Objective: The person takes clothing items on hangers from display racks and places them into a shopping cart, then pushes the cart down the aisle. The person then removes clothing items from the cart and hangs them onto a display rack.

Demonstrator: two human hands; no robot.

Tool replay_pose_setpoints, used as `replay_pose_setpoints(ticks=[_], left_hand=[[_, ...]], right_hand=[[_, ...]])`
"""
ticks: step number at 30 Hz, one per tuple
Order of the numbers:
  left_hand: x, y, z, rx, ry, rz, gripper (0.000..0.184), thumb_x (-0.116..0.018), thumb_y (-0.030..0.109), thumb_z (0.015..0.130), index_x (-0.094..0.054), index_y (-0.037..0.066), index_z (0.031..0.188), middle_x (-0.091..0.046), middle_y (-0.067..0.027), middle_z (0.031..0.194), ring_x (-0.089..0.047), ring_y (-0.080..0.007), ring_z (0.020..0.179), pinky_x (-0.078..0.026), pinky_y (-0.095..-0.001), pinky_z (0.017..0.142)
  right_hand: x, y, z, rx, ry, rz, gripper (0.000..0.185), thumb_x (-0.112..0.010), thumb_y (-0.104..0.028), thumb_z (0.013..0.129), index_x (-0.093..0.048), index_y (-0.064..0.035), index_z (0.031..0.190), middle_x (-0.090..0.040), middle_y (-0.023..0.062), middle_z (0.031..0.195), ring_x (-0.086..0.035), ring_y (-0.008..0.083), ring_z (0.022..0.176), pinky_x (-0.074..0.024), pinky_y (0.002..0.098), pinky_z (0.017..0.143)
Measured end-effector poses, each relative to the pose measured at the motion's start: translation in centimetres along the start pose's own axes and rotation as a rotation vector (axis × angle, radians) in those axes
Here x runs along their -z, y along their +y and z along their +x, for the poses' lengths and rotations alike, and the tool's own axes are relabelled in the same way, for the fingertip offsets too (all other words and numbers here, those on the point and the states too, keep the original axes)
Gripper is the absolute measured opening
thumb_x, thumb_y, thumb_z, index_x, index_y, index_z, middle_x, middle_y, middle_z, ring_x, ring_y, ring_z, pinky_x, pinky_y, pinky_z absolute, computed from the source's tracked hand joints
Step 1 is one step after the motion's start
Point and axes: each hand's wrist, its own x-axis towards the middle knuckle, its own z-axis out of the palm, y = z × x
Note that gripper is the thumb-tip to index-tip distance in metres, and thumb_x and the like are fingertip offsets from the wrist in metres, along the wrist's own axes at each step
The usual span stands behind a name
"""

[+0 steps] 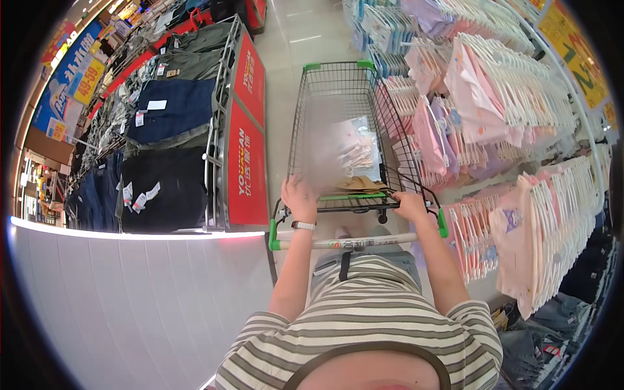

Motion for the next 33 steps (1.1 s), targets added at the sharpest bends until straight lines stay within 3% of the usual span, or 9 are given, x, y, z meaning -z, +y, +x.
replay_pose_setpoints(ticks=[6, 13, 22, 25, 27, 28, 31, 32, 33], left_hand=[[2.8, 0.4, -6.9, -0.021, 0.075, -0.052, 0.008, -0.053, 0.007, 0.079, -0.056, 0.0, 0.081, -0.049, -0.0136, 0.122, -0.036, -0.0371, 0.121, -0.026, -0.049, 0.101], [4.7, 0.0, -14.7, -0.052, 0.088, 0.012, 0.013, -0.051, 0.007, 0.081, -0.055, -0.003, 0.075, -0.051, -0.0158, 0.12, -0.041, -0.0378, 0.115, -0.033, -0.047, 0.096], [9.4, 1.4, -25.8, -0.034, 0.009, -0.035, 0.006, -0.068, 0.012, 0.072, -0.065, 0.006, 0.073, -0.053, -0.012, 0.119, -0.043, -0.034, 0.113, -0.035, -0.0437, 0.095], [10.4, 1.9, -29.0, -0.043, -0.088, -0.059, 0.008, -0.072, 0.013, 0.068, -0.067, 0.01, 0.073, -0.056, -0.0111, 0.116, -0.046, -0.032, 0.111, -0.036, -0.0416, 0.094], [10.4, 1.4, -31.3, -0.003, -0.287, -0.152, 0.01, -0.072, 0.012, 0.066, -0.067, 0.009, 0.074, -0.06, -0.0121, 0.108, -0.05, -0.0324, 0.106, -0.038, -0.0411, 0.092], [10.2, 0.7, -32.7, -0.041, -0.344, -0.158, 0.011, -0.068, 0.02, 0.072, -0.067, 0.01, 0.076, -0.062, -0.0124, 0.102, -0.055, -0.0312, 0.099, -0.044, -0.0404, 0.083], [13.1, 3.6, -35.2, 0.134, -0.574, -0.131, 0.02, -0.065, 0.032, 0.076, -0.067, 0.012, 0.077, -0.065, -0.0104, 0.092, -0.06, -0.0285, 0.088, -0.047, -0.0402, 0.074], [13.7, 3.7, -36.1, 0.073, -0.603, -0.055, 0.029, -0.062, 0.042, 0.076, -0.069, 0.014, 0.079, -0.066, -0.0079, 0.085, -0.062, -0.0259, 0.081, -0.049, -0.038, 0.068], [14.7, 4.4, -36.7, 0.071, -0.619, -0.061, 0.029, -0.062, 0.042, 0.076, -0.069, 0.014, 0.079, -0.066, -0.0079, 0.085, -0.062, -0.0259, 0.081, -0.049, -0.038, 0.068]], right_hand=[[-1.7, -0.1, -6.3, -0.009, -0.019, 0.007, 0.036, -0.072, -0.028, 0.064, -0.065, -0.014, 0.097, -0.067, 0.0087, 0.085, -0.063, 0.0275, 0.082, -0.0488, 0.0396, 0.071], [-2.3, -0.2, -14.6, 0.005, -0.042, -0.031, 0.038, -0.074, -0.027, 0.064, -0.065, -0.0135, 0.098, -0.066, 0.0098, 0.085, -0.063, 0.0283, 0.082, -0.0491, 0.0394, 0.07], [-4.8, 0.2, -25.3, 0.03, -0.026, -0.049, 0.034, -0.072, -0.027, 0.061, -0.065, -0.0153, 0.092, -0.066, 0.0066, 0.084, -0.064, 0.0266, 0.08, -0.0497, 0.0394, 0.069], [-5.5, -0.1, -28.4, 0.028, 0.001, -0.017, 0.031, -0.072, -0.027, 0.061, -0.066, -0.0155, 0.09, -0.066, 0.0068, 0.081, -0.064, 0.0269, 0.079, -0.0497, 0.0393, 0.069], [-5.6, -0.5, -30.5, -0.012, -0.044, -0.035, 0.032, -0.073, -0.026, 0.063, -0.065, -0.0137, 0.092, -0.066, 0.0066, 0.082, -0.063, 0.0257, 0.08, -0.0493, 0.0387, 0.068], [-5.8, -0.6, -31.5, -0.021, -0.039, -0.037, 0.032, -0.073, -0.026, 0.063, -0.065, -0.0137, 0.092, -0.066, 0.0066, 0.082, -0.063, 0.0257, 0.08, -0.0493, 0.0387, 0.068], [-6.5, -1.0, -34.7, -0.053, -0.002, 0.002, 0.026, -0.071, -0.027, 0.062, -0.067, -0.0155, 0.084, -0.066, 0.0078, 0.079, -0.064, 0.0281, 0.076, -0.0494, 0.0397, 0.068], [-6.8, -1.0, -35.6, -0.045, 0.024, 0.004, 0.027, -0.071, -0.027, 0.062, -0.067, -0.0151, 0.085, -0.066, 0.008, 0.079, -0.064, 0.028, 0.076, -0.0494, 0.0396, 0.068], [-7.2, -1.2, -36.9, -0.039, 0.043, 0.007, 0.027, -0.071, -0.028, 0.062, -0.067, -0.0148, 0.086, -0.066, 0.0082, 0.079, -0.064, 0.028, 0.076, -0.0495, 0.0395, 0.068]])
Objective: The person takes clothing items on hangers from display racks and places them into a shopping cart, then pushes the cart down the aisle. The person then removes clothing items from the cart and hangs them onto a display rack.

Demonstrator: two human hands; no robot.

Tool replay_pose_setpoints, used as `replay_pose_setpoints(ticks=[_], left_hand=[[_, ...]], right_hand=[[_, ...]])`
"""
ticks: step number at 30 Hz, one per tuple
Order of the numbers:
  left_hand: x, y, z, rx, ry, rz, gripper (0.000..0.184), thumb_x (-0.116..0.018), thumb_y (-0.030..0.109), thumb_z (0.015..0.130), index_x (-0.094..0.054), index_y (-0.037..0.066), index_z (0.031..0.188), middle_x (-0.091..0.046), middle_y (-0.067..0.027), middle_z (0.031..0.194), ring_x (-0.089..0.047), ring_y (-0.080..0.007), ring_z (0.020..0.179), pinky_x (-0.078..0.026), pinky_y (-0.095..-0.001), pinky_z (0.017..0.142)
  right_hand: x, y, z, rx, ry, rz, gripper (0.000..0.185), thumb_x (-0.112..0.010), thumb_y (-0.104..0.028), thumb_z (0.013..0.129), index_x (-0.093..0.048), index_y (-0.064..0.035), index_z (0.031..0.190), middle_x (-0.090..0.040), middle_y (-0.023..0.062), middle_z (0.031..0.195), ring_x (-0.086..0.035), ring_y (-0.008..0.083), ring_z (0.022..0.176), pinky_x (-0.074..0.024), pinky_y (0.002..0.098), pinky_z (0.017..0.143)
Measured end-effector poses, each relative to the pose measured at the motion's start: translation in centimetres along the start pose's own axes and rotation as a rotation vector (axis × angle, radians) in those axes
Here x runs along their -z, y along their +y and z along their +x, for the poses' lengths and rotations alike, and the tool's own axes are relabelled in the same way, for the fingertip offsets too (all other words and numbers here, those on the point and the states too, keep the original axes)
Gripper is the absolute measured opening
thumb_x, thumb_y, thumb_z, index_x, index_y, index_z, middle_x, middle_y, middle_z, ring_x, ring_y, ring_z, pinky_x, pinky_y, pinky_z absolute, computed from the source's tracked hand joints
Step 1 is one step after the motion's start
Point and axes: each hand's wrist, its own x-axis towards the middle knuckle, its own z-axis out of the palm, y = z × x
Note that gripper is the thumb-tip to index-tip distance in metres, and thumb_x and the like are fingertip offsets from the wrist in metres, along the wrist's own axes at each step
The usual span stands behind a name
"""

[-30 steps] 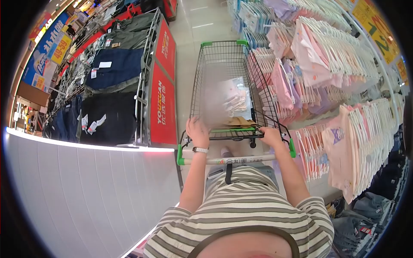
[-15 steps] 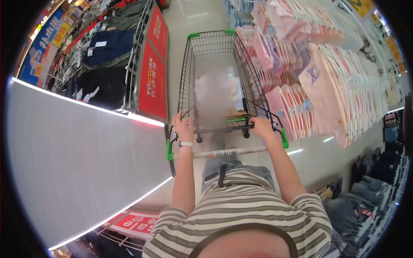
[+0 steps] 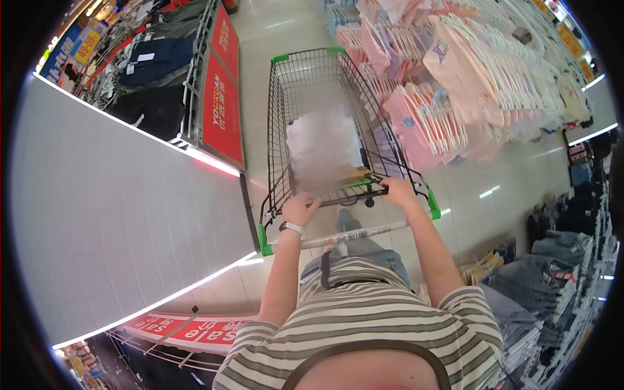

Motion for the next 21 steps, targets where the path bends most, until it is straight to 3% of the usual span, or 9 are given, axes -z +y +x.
replay_pose_setpoints(ticks=[5, 11, 18, 21], left_hand=[[0.3, 0.9, -4.8, -0.092, -0.256, 0.374, 0.042, -0.064, 0.055, 0.069, -0.07, 0.017, 0.088, -0.067, -0.0072, 0.086, -0.061, -0.0264, 0.084, -0.049, -0.0382, 0.069], [-2.1, -0.2, -8.8, -0.121, -0.413, 0.571, 0.038, -0.062, 0.049, 0.073, -0.07, 0.019, 0.094, -0.067, -0.0074, 0.086, -0.06, -0.0281, 0.087, -0.051, -0.0386, 0.073], [-3.0, -0.2, -14.3, -0.165, -0.41, 0.593, 0.031, -0.062, 0.044, 0.075, -0.07, 0.019, 0.092, -0.067, -0.006, 0.081, -0.06, -0.0266, 0.087, -0.052, -0.0387, 0.07], [-3.8, -0.5, -16.4, -0.183, -0.404, 0.582, 0.026, -0.061, 0.041, 0.075, -0.07, 0.02, 0.088, -0.067, -0.0054, 0.079, -0.06, -0.0255, 0.084, -0.051, -0.039, 0.067]], right_hand=[[-0.6, -1.1, -5.4, -0.019, -0.039, -0.018, 0.027, -0.07, -0.029, 0.063, -0.067, -0.0132, 0.085, -0.066, 0.0087, 0.079, -0.064, 0.0282, 0.076, -0.0496, 0.0395, 0.068], [-2.4, -1.9, -11.5, -0.034, 0.012, -0.019, 0.026, -0.07, -0.031, 0.064, -0.067, -0.0128, 0.083, -0.066, 0.0085, 0.08, -0.063, 0.0272, 0.077, -0.0492, 0.0394, 0.068], [-4.3, -1.9, -17.3, -0.041, 0.008, -0.019, 0.028, -0.072, -0.027, 0.06, -0.067, -0.0143, 0.085, -0.066, 0.0073, 0.081, -0.063, 0.0273, 0.079, -0.0488, 0.0398, 0.071], [-4.8, -1.9, -19.7, -0.015, 0.013, -0.092, 0.03, -0.072, -0.034, 0.065, -0.067, -0.0126, 0.086, -0.066, 0.0055, 0.082, -0.063, 0.0261, 0.077, -0.0494, 0.0381, 0.067]])
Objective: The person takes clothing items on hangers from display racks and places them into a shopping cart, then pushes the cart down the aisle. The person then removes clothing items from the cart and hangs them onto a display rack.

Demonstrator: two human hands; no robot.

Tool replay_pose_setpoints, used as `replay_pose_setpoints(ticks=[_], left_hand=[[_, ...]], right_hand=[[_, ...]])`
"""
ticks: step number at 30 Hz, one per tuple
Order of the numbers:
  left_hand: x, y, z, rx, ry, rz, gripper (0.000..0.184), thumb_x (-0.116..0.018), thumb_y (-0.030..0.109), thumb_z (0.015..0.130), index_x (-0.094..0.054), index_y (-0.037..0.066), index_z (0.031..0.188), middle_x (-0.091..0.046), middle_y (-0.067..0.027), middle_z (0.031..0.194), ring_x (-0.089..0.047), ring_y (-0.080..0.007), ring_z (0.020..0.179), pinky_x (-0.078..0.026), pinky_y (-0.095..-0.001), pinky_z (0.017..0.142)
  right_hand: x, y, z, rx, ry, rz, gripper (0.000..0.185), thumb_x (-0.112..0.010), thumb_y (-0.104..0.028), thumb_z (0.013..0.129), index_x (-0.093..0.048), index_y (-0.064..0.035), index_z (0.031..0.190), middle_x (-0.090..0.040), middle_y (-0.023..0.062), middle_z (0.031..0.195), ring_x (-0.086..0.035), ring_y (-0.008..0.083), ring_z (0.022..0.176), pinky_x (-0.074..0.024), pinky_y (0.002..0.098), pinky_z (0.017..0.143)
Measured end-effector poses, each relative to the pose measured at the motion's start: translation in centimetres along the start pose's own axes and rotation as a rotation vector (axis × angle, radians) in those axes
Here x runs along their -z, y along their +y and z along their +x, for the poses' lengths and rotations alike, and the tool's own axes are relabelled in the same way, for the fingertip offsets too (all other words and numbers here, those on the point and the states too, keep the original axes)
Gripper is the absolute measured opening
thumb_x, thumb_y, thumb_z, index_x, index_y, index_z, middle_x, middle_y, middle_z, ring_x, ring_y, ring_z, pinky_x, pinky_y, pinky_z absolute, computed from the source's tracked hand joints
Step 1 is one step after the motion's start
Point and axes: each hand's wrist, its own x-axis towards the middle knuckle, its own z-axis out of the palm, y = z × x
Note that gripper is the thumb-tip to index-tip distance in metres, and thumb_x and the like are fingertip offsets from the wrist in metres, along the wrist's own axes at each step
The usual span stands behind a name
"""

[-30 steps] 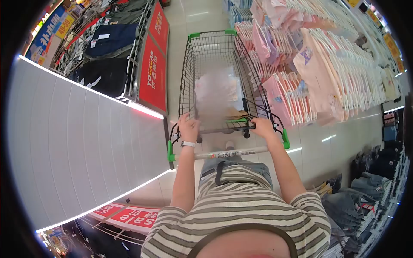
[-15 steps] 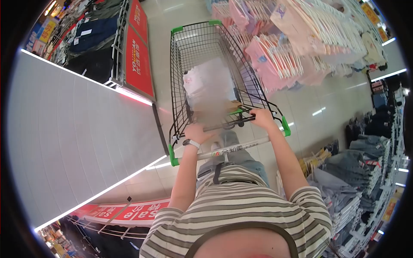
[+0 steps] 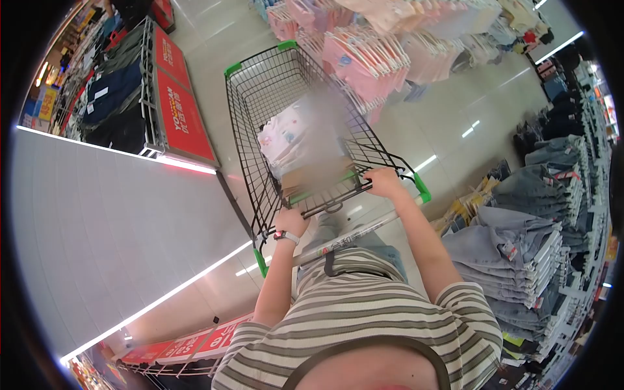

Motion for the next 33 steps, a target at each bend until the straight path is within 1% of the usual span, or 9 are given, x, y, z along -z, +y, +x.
replay_pose_setpoints(ticks=[3, 4, 11, 13, 16, 19, 20, 28, 33], left_hand=[[-0.6, 1.5, -1.9, 0.034, -0.022, -0.014, 0.024, -0.062, 0.04, 0.075, -0.07, 0.02, 0.087, -0.067, -0.0052, 0.079, -0.06, -0.0252, 0.084, -0.051, -0.0386, 0.067], [-1.7, 1.2, -2.7, 0.017, 0.024, -0.079, 0.024, -0.063, 0.036, 0.073, -0.068, 0.015, 0.082, -0.066, -0.0083, 0.076, -0.059, -0.0284, 0.083, -0.05, -0.0409, 0.066], [-3.9, 4.1, -8.0, 0.007, 0.015, -0.057, 0.02, -0.062, 0.034, 0.073, -0.069, 0.017, 0.082, -0.066, -0.0064, 0.077, -0.059, -0.0264, 0.082, -0.051, -0.0396, 0.065], [-5.0, 4.7, -9.6, -0.011, 0.025, -0.025, 0.019, -0.062, 0.033, 0.073, -0.069, 0.018, 0.081, -0.066, -0.005, 0.076, -0.059, -0.0258, 0.082, -0.051, -0.039, 0.064], [-6.6, 6.1, -12.2, -0.027, 0.067, -0.046, 0.018, -0.062, 0.033, 0.073, -0.069, 0.017, 0.08, -0.066, -0.0046, 0.075, -0.059, -0.0253, 0.083, -0.051, -0.0387, 0.063], [-8.1, 7.4, -14.6, -0.028, 0.087, -0.026, 0.018, -0.062, 0.033, 0.072, -0.069, 0.017, 0.078, -0.066, -0.0047, 0.074, -0.059, -0.0251, 0.082, -0.05, -0.0386, 0.062], [-8.4, 7.9, -15.5, -0.038, 0.092, -0.03, 0.018, -0.062, 0.033, 0.073, -0.069, 0.017, 0.076, -0.065, -0.0047, 0.073, -0.059, -0.0249, 0.081, -0.05, -0.0385, 0.061], [-11.0, 10.2, -19.8, -0.068, 0.085, 0.004, 0.02, -0.062, 0.035, 0.075, -0.069, 0.016, 0.077, -0.065, -0.004, 0.074, -0.059, -0.024, 0.081, -0.05, -0.0383, 0.062], [-12.0, 10.9, -21.1, -0.088, 0.11, 0.014, 0.014, -0.066, 0.03, 0.071, -0.07, 0.019, 0.077, -0.065, -0.0024, 0.074, -0.059, -0.0233, 0.078, -0.049, -0.037, 0.063]], right_hand=[[-0.5, 0.2, -2.2, -0.014, -0.045, -0.038, 0.03, -0.072, -0.034, 0.065, -0.067, -0.0129, 0.086, -0.065, 0.0051, 0.081, -0.063, 0.0258, 0.077, -0.0493, 0.0384, 0.066], [-1.2, -0.2, -3.2, -0.017, -0.005, -0.048, 0.029, -0.072, -0.033, 0.064, -0.066, -0.0134, 0.084, -0.065, 0.0048, 0.08, -0.063, 0.0253, 0.077, -0.0493, 0.0385, 0.066], [-4.5, 0.3, -9.5, -0.086, -0.097, -0.102, 0.026, -0.072, -0.03, 0.064, -0.066, -0.0141, 0.084, -0.065, 0.0046, 0.08, -0.063, 0.0251, 0.076, -0.0494, 0.0384, 0.066], [-3.6, -0.5, -11.8, -0.083, -0.048, -0.016, 0.017, -0.064, -0.021, 0.063, -0.068, -0.0105, 0.076, -0.065, 0.0101, 0.076, -0.065, 0.0278, 0.077, -0.0485, 0.0412, 0.065], [-4.2, -0.5, -15.2, -0.066, -0.032, -0.07, 0.025, -0.071, -0.03, 0.064, -0.066, -0.0144, 0.083, -0.065, 0.0048, 0.078, -0.063, 0.0252, 0.075, -0.0496, 0.038, 0.066], [-3.9, -1.0, -18.7, -0.074, 0.002, -0.015, 0.024, -0.07, -0.031, 0.065, -0.067, -0.0149, 0.082, -0.065, 0.0044, 0.078, -0.063, 0.0249, 0.075, -0.0495, 0.0384, 0.067], [-3.4, -1.3, -19.7, -0.129, -0.132, 0.005, 0.032, -0.069, -0.03, 0.065, -0.065, -0.017, 0.094, -0.065, 0.0074, 0.088, -0.063, 0.0258, 0.085, -0.0479, 0.04, 0.073], [-4.7, -1.7, -26.8, -0.143, -0.052, 0.032, 0.031, -0.069, -0.029, 0.063, -0.066, -0.0176, 0.091, -0.065, 0.0057, 0.081, -0.063, 0.0252, 0.079, -0.0484, 0.0397, 0.07], [-5.3, -2.1, -29.7, -0.178, -0.033, 0.034, 0.031, -0.07, -0.03, 0.061, -0.066, -0.0183, 0.091, -0.064, 0.0047, 0.081, -0.063, 0.0246, 0.08, -0.0483, 0.0393, 0.069]])
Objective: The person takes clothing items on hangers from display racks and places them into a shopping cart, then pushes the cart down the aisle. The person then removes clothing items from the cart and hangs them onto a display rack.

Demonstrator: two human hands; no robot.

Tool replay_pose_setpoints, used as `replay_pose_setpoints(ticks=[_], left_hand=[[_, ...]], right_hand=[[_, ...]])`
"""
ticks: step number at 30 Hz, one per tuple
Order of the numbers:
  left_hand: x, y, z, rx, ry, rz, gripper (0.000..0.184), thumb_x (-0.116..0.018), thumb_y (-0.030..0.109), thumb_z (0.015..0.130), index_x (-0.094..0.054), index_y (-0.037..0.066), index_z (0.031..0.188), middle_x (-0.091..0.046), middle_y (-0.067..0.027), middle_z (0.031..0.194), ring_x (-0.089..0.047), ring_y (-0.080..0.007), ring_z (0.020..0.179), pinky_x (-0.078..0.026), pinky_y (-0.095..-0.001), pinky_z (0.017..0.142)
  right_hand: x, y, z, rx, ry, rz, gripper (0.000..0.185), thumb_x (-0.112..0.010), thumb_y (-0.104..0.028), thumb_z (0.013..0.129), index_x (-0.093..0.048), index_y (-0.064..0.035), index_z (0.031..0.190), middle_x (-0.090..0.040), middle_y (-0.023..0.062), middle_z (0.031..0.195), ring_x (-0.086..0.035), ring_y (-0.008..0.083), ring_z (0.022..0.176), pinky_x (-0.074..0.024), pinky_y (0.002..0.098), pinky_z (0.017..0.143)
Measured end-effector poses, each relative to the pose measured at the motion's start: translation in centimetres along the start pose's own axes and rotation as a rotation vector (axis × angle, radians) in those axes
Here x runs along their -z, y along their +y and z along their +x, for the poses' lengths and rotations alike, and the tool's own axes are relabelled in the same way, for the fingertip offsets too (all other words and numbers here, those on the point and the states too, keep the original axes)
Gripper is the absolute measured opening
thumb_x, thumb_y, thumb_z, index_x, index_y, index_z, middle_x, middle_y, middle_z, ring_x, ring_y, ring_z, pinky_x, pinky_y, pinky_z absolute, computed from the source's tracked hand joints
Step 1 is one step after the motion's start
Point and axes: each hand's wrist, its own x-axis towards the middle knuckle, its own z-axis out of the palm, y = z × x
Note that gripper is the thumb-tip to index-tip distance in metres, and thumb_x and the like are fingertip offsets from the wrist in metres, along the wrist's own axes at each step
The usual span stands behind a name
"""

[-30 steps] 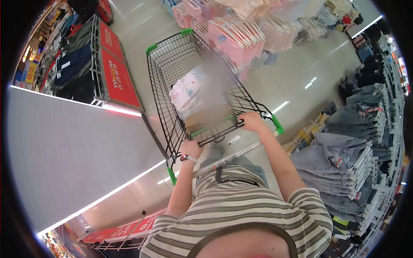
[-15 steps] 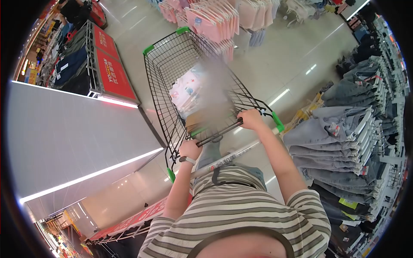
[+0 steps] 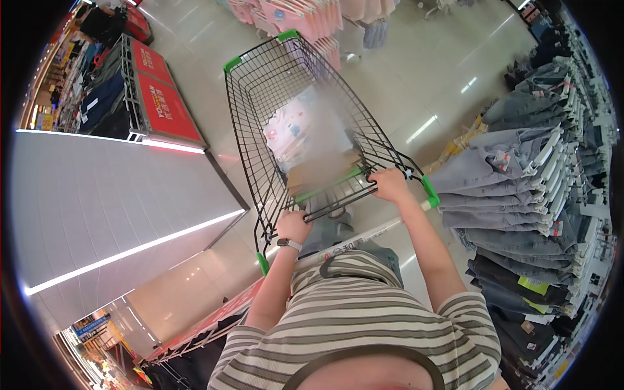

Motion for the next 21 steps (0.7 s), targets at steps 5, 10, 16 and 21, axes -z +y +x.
replay_pose_setpoints(ticks=[5, 10, 16, 21], left_hand=[[0.0, 0.8, -1.1, -0.061, -0.01, -0.004, 0.014, -0.066, 0.03, 0.071, -0.07, 0.018, 0.077, -0.065, -0.0022, 0.074, -0.059, -0.0232, 0.078, -0.049, -0.0365, 0.064], [-0.2, 0.3, -1.6, -0.154, -0.041, 0.031, 0.019, -0.064, 0.034, 0.075, -0.069, 0.016, 0.078, -0.065, -0.0017, 0.074, -0.058, -0.0219, 0.08, -0.049, -0.0374, 0.061], [0.0, 0.2, -1.7, -0.196, -0.03, 0.004, 0.015, -0.066, 0.028, 0.071, -0.07, 0.016, 0.077, -0.065, -0.002, 0.072, -0.059, -0.023, 0.077, -0.049, -0.0374, 0.065], [0.1, -0.2, -1.2, -0.267, -0.05, 0.036, 0.016, -0.065, 0.029, 0.072, -0.07, 0.015, 0.078, -0.065, -0.0027, 0.072, -0.059, -0.0225, 0.077, -0.049, -0.0367, 0.064]], right_hand=[[-0.7, 0.0, -2.9, -0.075, -0.018, 0.032, 0.032, -0.071, -0.031, 0.062, -0.067, -0.0187, 0.091, -0.064, 0.003, 0.085, -0.063, 0.0235, 0.083, -0.0473, 0.0381, 0.072], [0.0, -1.6, -5.4, -0.159, 0.023, 0.052, 0.029, -0.074, -0.026, 0.06, -0.066, -0.0163, 0.086, -0.064, 0.0033, 0.082, -0.061, 0.0248, 0.082, -0.0468, 0.0367, 0.074], [-1.8, -2.3, -7.7, -0.242, 0.051, 0.075, 0.026, -0.073, -0.028, 0.064, -0.066, -0.0161, 0.086, -0.063, 0.0036, 0.08, -0.061, 0.0247, 0.081, -0.0465, 0.037, 0.073], [-3.2, -3.4, -9.3, -0.302, 0.099, 0.099, 0.025, -0.072, -0.031, 0.067, -0.067, -0.0157, 0.086, -0.064, 0.0035, 0.08, -0.061, 0.0246, 0.08, -0.0465, 0.037, 0.072]])
